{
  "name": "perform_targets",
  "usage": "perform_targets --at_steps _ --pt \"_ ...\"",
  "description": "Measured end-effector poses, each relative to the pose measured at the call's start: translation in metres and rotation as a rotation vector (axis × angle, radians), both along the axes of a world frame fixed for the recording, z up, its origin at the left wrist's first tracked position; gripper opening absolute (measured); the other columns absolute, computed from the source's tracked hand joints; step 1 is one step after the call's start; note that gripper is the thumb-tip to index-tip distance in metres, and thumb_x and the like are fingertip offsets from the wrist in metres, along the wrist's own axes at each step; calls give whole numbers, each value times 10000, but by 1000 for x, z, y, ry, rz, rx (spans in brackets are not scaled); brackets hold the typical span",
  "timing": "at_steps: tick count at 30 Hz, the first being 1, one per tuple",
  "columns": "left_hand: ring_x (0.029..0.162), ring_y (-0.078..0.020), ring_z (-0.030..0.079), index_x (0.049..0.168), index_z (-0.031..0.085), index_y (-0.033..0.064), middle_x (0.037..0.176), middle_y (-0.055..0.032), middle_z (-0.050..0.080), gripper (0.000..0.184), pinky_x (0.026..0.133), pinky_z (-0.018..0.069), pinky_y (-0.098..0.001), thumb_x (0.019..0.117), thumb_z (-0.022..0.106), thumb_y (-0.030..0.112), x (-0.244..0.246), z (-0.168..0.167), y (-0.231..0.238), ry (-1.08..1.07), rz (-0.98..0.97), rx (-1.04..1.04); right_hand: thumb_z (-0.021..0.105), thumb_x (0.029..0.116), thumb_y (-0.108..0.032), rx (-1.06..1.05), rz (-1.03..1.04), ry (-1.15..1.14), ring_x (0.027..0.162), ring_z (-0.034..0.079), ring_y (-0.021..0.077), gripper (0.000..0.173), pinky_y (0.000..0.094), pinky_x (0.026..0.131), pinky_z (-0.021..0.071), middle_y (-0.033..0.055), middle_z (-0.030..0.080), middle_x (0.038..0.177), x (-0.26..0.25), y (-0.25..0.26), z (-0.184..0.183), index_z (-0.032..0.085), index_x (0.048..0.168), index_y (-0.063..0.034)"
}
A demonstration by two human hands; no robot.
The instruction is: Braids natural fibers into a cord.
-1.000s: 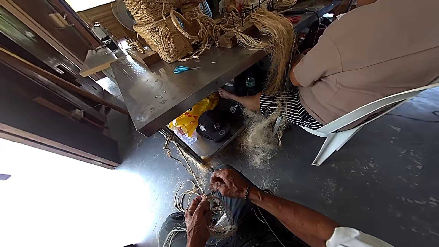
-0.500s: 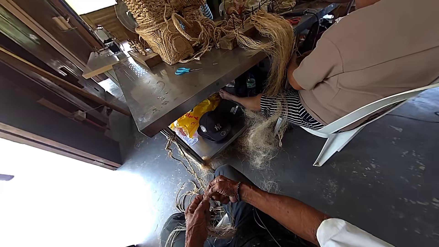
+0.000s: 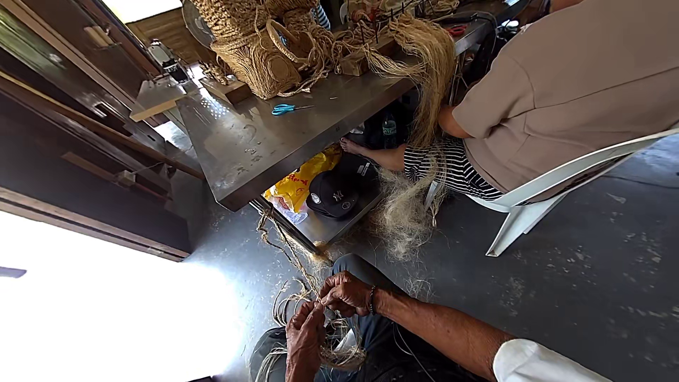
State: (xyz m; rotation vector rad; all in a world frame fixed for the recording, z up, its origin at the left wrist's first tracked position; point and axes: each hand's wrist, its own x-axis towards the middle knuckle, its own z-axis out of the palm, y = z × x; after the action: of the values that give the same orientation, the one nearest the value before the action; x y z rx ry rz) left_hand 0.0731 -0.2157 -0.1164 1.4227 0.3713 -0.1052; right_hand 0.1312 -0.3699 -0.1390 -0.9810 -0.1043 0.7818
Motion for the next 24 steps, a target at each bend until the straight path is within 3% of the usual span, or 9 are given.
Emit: perform_targets --at_steps 4,6,9,10,13,16,20,22,24 --pt "393 -36 371 770 567 67 521 28 457 225 371 319 -183 979 529 -9 -1 -4 1 -8 -6 96 602 971 -20 -137 10 -135 384 355 36 49 189 356 282 -23 492 582 2 0 4 604 934 -51" --pt "418 -54 418 787 590 46 537 13 502 192 403 352 -205 976 574 15 -1 -6 2 -44 -32 279 597 969 -33 -231 22 -273 425 401 35 69 192 395 314 -24 507 602 4 0 3 601 901 -43" --pt "618 -158 614 868 674 28 711 -42 657 151 624 517 -375 960 618 134 -4 -3 7 -102 -146 769 570 981 -38 -435 55 -597 617 518 115 114 292 601 444 69 567 734 9 2 1 625 925 44" --pt "685 -210 628 877 685 13 741 -74 649 160 688 515 -449 958 627 139 -7 0 5 -120 -156 888 568 984 -34 -494 70 -693 686 560 181 136 355 672 472 130 598 784 9 2 2 638 944 75" --pt "688 -273 634 880 687 -7 719 -121 636 179 669 500 -513 963 619 136 -15 8 1 -170 -128 1083 565 987 -25 -628 92 -841 891 639 339 158 485 839 493 243 652 922 6 3 8 650 1009 107" --pt "648 -269 619 866 693 -12 679 -117 620 192 637 489 -505 958 598 126 -25 15 -6 -206 -125 1115 546 982 -17 -636 45 -820 881 653 346 157 494 834 504 242 658 924 0 8 1 642 1022 100" --pt "695 -341 676 904 721 -25 719 -161 673 200 678 529 -582 964 591 115 -44 13 -25 -202 -232 1118 530 990 -48 -562 -13 -723 822 631 297 168 467 793 502 208 635 874 -4 10 -9 631 998 86" --pt "684 -354 678 873 721 -27 710 -169 673 200 663 522 -594 948 595 110 -52 5 -34 -220 -258 1115 532 996 -61 -495 -36 -634 785 597 231 165 413 759 490 162 613 851 -5 8 -10 628 994 74" --pt "651 -318 658 806 700 -7 668 -135 646 204 633 510 -559 929 595 116 -57 -7 -35 -232 -269 1098 531 1007 -79 -409 -57 -467 682 574 130 138 326 662 477 82 631 799 -7 6 -10 617 988 28"
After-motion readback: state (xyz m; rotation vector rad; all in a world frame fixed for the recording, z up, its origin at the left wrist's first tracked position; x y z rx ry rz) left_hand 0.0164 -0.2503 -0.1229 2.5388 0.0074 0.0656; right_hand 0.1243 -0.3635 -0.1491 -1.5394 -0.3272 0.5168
